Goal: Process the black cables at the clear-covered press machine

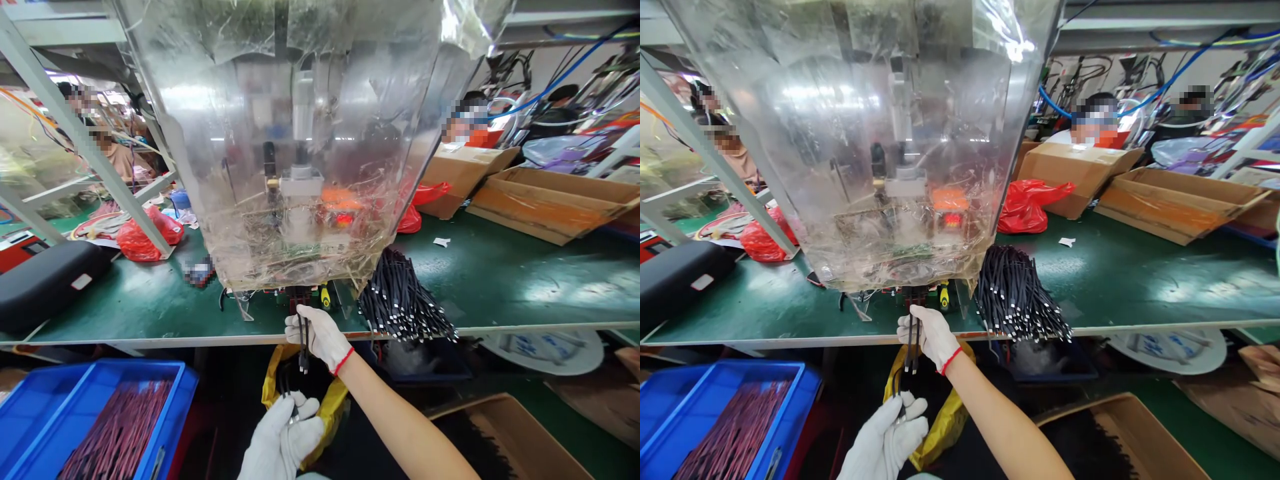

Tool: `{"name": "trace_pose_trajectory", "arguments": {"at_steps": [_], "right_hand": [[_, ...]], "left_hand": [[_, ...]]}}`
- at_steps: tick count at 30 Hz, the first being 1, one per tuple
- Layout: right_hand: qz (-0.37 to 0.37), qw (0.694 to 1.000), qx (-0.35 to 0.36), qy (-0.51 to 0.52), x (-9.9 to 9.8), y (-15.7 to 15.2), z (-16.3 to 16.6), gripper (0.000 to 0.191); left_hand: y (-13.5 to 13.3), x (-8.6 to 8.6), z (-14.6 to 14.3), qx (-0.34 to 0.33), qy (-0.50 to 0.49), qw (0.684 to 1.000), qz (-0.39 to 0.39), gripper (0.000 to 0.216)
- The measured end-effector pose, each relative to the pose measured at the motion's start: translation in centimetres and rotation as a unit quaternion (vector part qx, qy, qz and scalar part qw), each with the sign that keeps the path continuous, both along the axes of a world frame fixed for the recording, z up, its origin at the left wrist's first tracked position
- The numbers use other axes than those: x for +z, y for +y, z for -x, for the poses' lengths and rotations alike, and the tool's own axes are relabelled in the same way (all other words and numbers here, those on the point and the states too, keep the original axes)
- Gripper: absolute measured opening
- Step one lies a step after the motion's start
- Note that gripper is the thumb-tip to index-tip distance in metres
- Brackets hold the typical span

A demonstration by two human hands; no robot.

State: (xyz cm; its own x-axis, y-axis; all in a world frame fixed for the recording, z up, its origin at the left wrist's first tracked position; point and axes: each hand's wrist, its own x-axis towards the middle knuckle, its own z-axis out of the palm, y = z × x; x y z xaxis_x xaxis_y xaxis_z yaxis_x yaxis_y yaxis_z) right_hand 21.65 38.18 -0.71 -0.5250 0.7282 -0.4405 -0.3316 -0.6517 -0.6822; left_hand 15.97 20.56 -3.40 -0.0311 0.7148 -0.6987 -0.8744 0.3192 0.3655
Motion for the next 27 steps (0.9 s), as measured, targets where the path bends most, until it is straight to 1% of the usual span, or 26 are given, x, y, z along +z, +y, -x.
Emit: {"name": "trace_pose_trajectory", "arguments": {"at_steps": [3, 7, 12, 16, 18, 20, 22, 24, 25, 27], "right_hand": [[0.016, 1.0, -0.004, 0.015, 0.5, 0.0, 0.0, 0.032], [0.019, 1.0, -0.001, 0.018, 1.0, 0.1, 0.0, 0.033], [0.012, 1.0, -0.01, 0.003, 0.5, 0.1, 0.1, 0.034], [0.0, 1.0, -0.01, 0.009, 0.1, 0.1, 0.4, 0.032], [-0.006, 1.0, 0.005, 0.014, 0.0, 0.4, 0.3, 0.031], [-0.022, 0.999, 0.035, 0.013, -0.4, 0.5, -0.4, 0.028], [-0.052, 0.995, 0.078, 0.015, -1.3, 0.3, -1.8, 0.028], [-0.073, 0.988, 0.133, 0.003, -3.1, -0.5, -3.8, 0.036], [-0.067, 0.984, 0.166, -0.013, -4.2, -1.1, -4.9, 0.043], [-0.025, 0.973, 0.226, -0.042, -6.8, -2.8, -6.7, 0.056]], "left_hand": [[-0.1, -0.3, 0.1, 0.005, 0.012, 1.0, -0.001, 0.023], [-0.2, -1.1, 0.5, 0.01, 0.032, 0.999, 0.018, 0.032], [-0.3, -1.8, 0.7, 0.006, 0.026, 1.0, 0.005, 0.039], [-0.3, -1.7, 0.6, -0.002, 0.029, 1.0, 0.007, 0.038], [-0.3, -1.5, 0.6, -0.007, 0.032, 0.999, 0.005, 0.039], [-0.5, -1.4, 0.6, -0.019, 0.027, 0.999, -0.011, 0.036], [-0.8, -1.4, 0.7, -0.044, 0.023, 0.998, -0.049, 0.03], [-1.2, -1.8, 0.9, -0.084, 0.039, 0.991, -0.099, 0.025], [-1.4, -2.2, 1.1, -0.111, 0.054, 0.985, -0.124, 0.024], [-1.9, -3.1, 1.5, -0.184, 0.085, 0.967, -0.156, 0.024]]}}
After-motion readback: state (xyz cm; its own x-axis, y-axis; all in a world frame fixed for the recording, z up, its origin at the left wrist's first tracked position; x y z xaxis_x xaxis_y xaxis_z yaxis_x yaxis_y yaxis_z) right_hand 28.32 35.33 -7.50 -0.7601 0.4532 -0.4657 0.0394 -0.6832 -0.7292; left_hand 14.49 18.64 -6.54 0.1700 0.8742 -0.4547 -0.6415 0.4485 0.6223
